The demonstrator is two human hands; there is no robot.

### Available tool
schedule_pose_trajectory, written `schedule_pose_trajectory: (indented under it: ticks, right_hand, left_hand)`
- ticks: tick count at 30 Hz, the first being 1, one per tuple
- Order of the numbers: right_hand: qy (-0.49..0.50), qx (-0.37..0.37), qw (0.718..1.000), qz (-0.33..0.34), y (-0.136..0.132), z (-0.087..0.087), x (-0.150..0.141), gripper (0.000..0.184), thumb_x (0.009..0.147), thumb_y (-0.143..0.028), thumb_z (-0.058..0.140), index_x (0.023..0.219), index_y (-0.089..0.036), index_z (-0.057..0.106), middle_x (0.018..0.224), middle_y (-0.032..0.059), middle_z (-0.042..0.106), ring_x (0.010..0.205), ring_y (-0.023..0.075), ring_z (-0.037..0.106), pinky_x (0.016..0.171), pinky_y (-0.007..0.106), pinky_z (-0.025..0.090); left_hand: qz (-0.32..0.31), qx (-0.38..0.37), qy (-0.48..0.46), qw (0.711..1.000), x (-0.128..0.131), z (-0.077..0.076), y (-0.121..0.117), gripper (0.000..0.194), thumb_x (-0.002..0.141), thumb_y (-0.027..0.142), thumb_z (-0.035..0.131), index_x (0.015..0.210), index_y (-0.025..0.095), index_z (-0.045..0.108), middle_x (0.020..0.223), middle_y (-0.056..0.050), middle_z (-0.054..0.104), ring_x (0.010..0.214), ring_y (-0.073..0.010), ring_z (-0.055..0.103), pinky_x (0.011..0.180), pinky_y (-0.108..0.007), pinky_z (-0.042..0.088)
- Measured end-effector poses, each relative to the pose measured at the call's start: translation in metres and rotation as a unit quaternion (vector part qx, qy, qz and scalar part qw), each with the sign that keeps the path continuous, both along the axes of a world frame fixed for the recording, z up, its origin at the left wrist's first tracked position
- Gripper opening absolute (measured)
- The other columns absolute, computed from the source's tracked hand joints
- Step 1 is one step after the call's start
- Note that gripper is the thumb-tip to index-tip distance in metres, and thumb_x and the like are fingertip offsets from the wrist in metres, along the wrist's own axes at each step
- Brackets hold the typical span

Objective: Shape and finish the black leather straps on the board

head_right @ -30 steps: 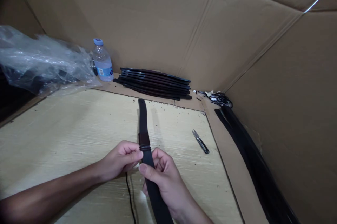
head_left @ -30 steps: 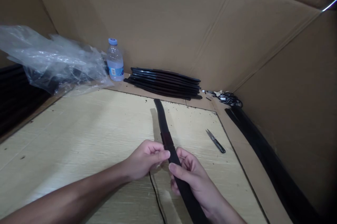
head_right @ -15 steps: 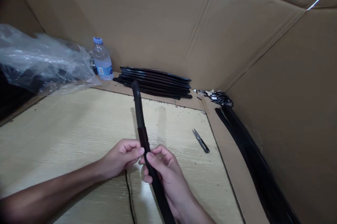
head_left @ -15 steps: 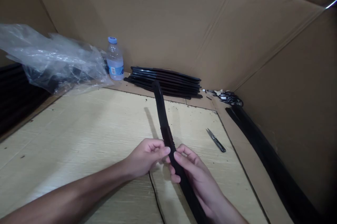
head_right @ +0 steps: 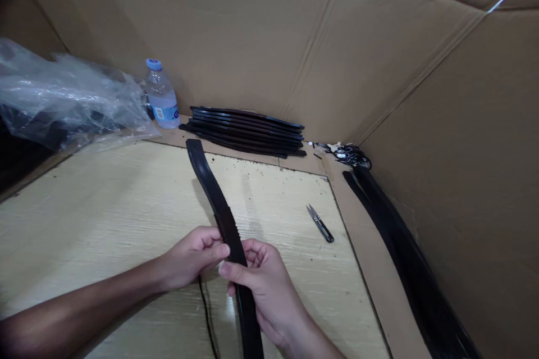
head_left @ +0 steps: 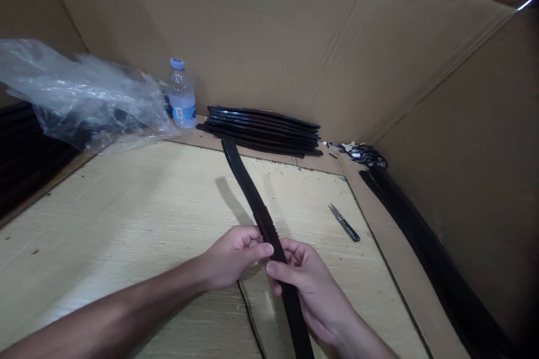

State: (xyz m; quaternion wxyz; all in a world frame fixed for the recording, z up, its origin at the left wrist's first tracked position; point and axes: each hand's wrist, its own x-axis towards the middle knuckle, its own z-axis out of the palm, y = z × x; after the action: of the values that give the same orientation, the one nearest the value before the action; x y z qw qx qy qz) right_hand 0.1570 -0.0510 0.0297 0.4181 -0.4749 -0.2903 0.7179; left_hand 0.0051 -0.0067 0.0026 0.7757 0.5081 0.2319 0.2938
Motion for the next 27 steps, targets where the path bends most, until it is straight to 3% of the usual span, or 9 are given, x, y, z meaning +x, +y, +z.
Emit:
schedule_pose_trajectory:
  ticks: [5,9,14,17,21,27]
  right_hand:
    - [-0.027,0.037,0.999,0.02,-0.001,0.001,0.0,0.024,0.066,-0.024,0.077,0.083,-0.012,0.064,0.065,-0.0031,0.055,0.047,0.0021,0.042,0.043,0.013,0.036]
    - [-0.017,0.064,0.998,0.018,-0.003,-0.001,0.0,0.025,0.072,-0.027,0.072,0.075,-0.016,0.05,0.056,-0.0055,0.053,0.045,0.0044,0.045,0.042,0.015,0.036]
    - [-0.008,0.066,0.998,0.006,-0.003,-0.001,0.0,0.026,0.081,-0.032,0.063,0.074,-0.018,0.043,0.061,-0.0024,0.058,0.04,0.0034,0.044,0.037,0.014,0.03]
    - [0.016,0.04,0.999,-0.019,-0.001,0.001,-0.002,0.025,0.084,-0.035,0.056,0.073,-0.017,0.043,0.064,-0.0003,0.06,0.038,0.0037,0.044,0.035,0.014,0.028]
    - [0.021,0.014,0.999,-0.042,0.0,0.0,-0.003,0.025,0.085,-0.038,0.053,0.075,-0.018,0.045,0.058,-0.0008,0.059,0.034,0.0052,0.044,0.032,0.014,0.028]
    - [-0.018,0.032,0.999,-0.029,0.001,-0.002,0.0,0.033,0.084,-0.043,0.055,0.068,-0.015,0.05,0.051,-0.0014,0.057,0.031,0.0048,0.043,0.029,0.013,0.029]
  left_hand:
    - [-0.006,-0.015,-0.017,1.0,0.002,0.001,-0.001,0.021,0.086,0.028,0.052,0.089,0.011,0.064,0.077,-0.007,0.068,0.072,-0.0183,0.064,0.073,-0.032,0.046]
    - [-0.024,-0.044,-0.033,0.998,0.003,0.0,-0.003,0.021,0.085,0.032,0.052,0.08,0.012,0.058,0.068,-0.005,0.065,0.062,-0.0182,0.063,0.064,-0.031,0.046]
    - [0.026,-0.008,0.059,0.998,0.002,-0.004,-0.002,0.032,0.083,0.042,0.053,0.075,0.011,0.058,0.068,-0.004,0.061,0.06,-0.013,0.055,0.059,-0.025,0.039]
    - [0.04,0.013,0.083,0.996,0.002,-0.003,-0.001,0.031,0.083,0.042,0.054,0.08,0.011,0.058,0.07,-0.003,0.059,0.057,-0.009,0.049,0.055,-0.022,0.033]
    - [0.03,0.013,0.073,0.997,0.002,0.002,0.0,0.029,0.083,0.039,0.054,0.093,0.012,0.056,0.074,-0.004,0.062,0.059,-0.0096,0.051,0.054,-0.022,0.032]
    - [0.034,-0.002,0.07,0.997,0.001,0.007,-0.001,0.025,0.082,0.034,0.057,0.092,0.012,0.06,0.069,-0.002,0.064,0.051,-0.0074,0.047,0.048,-0.02,0.028]
